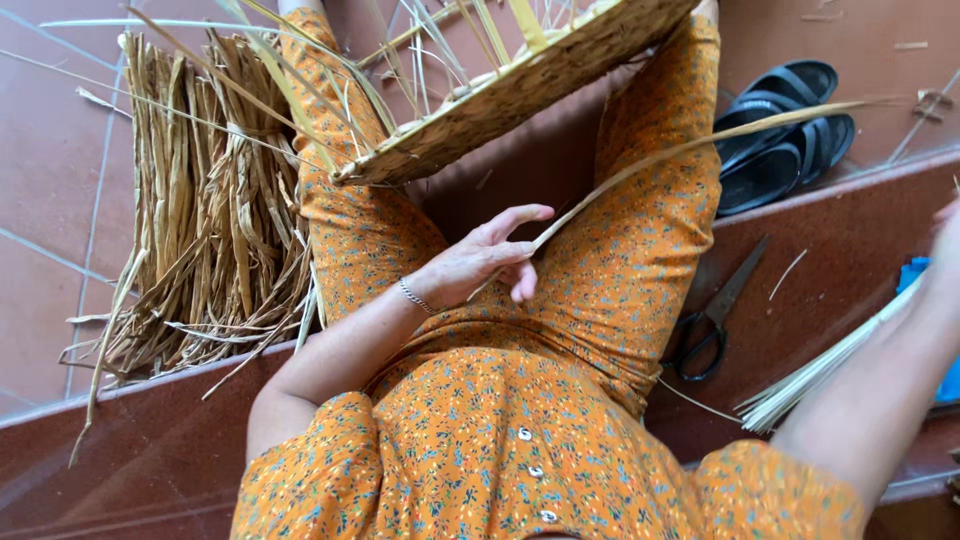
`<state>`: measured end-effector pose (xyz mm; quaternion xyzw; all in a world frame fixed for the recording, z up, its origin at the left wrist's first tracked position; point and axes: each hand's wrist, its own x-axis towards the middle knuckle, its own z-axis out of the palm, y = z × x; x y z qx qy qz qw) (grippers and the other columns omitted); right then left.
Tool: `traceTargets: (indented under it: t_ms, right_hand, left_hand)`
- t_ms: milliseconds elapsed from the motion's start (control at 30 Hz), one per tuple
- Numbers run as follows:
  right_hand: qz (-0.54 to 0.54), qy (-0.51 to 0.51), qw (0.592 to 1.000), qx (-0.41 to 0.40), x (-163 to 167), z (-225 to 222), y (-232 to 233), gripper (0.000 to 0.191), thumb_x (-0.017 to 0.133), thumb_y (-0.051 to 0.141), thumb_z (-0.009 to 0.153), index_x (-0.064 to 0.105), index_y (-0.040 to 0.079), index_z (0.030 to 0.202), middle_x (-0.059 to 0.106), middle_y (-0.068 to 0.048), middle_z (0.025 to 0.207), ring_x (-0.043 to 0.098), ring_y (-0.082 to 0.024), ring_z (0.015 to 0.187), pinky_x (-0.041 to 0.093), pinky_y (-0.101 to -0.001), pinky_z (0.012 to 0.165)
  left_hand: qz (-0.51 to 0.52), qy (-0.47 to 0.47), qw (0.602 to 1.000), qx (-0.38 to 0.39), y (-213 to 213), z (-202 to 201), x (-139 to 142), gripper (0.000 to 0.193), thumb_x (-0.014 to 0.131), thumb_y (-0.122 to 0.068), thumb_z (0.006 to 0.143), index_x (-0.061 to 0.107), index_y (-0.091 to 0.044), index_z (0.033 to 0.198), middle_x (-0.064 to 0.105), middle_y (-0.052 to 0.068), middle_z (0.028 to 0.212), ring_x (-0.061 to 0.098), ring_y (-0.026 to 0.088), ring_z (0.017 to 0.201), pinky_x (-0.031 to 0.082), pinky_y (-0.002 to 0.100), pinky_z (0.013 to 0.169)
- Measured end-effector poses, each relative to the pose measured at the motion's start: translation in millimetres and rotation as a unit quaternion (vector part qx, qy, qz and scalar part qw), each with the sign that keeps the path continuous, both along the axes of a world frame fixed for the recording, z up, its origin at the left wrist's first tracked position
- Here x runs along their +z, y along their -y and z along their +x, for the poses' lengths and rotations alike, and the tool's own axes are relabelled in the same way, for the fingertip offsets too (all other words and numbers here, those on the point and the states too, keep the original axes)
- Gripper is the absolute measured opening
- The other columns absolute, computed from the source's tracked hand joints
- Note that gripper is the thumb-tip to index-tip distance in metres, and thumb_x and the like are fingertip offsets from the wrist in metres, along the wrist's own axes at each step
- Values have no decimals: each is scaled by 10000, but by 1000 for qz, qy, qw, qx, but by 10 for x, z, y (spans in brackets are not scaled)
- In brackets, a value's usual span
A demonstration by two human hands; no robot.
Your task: The person trims excess woven fibers from a rectangular basket frame using shears, then weaves additional dried plant strips into the frame by hand. The basket is rotated to access different edges during the process.
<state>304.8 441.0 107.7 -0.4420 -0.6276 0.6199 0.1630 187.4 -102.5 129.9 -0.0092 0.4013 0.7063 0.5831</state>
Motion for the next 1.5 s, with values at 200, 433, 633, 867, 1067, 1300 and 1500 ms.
traceTargets:
  t_ms: [200, 433, 633, 867, 1067, 1300, 1500]
  right_hand:
    - [183, 416, 801, 391, -37, 874, 1499, 354, 805, 429, 841, 791, 77, 874, 768, -135, 760, 725, -254, 722, 584, -401, 729]
    - [291, 457, 742, 396, -379, 1440, 2153, 340, 842, 286, 790, 690, 82, 1015, 729, -174, 1041, 710, -387, 988, 565, -504, 864]
    - [292, 466, 767, 330, -465, 1717, 2275, 494, 859, 263, 795, 590, 37, 1142, 694, -215, 1080, 707, -387, 964, 559, -496, 847]
    - [266, 449, 807, 277, -387, 1861, 2182, 563, 829, 166, 768, 542, 40, 1235, 708, -148, 875, 707, -337, 828, 555, -463, 813]
    - [-23, 213, 974, 79, -236, 1765, 2048, 680, 765, 163, 831, 521, 10, 1447, 545, 9, 735, 480, -115, 558, 369, -281, 509]
    - [-92, -53, 974, 200, 205, 1634, 2223, 782, 733, 507, 925, 508, -26, 1451, 546, 26, 859, 529, -23, 683, 436, -170, 599]
    - [7, -6, 931, 366, 399, 1333, 2394, 1023, 590, 745, 878, 454, -60, 1495, 572, 5, 966, 507, -38, 769, 442, -200, 654]
  left_hand:
    - [123, 66, 988, 70, -57, -27, -124, 297, 490, -253, 1131, 568, 9, 1246, 742, 219, 1072, 735, 282, 974, 567, 408, 945]
    - [193, 72, 974, 96, -168, -3, -165, 356, 558, -120, 1044, 584, 40, 1361, 661, 258, 1344, 690, 335, 1213, 491, 444, 1140]
    - [124, -64, 984, 109, -323, 2, -234, 383, 596, -199, 1071, 598, 24, 1382, 688, 201, 1319, 712, 263, 1141, 536, 390, 1064]
    - [-106, -401, 908, 56, -579, 17, -309, 259, 694, -85, 1009, 784, 43, 1214, 585, 216, 939, 507, 216, 818, 450, 327, 780]
    - [8, -246, 964, 102, -744, -27, -348, 262, 670, -172, 1012, 725, -10, 1210, 750, -16, 971, 668, 26, 921, 563, 206, 882]
    - [-19, -197, 975, 99, -889, 98, -426, 190, 728, -155, 976, 742, -4, 1092, 728, -32, 925, 620, 11, 814, 531, 200, 729]
    - [-42, -248, 966, 63, -932, 170, -425, 150, 734, -153, 978, 749, -18, 1042, 685, -64, 863, 574, -14, 762, 492, 172, 666]
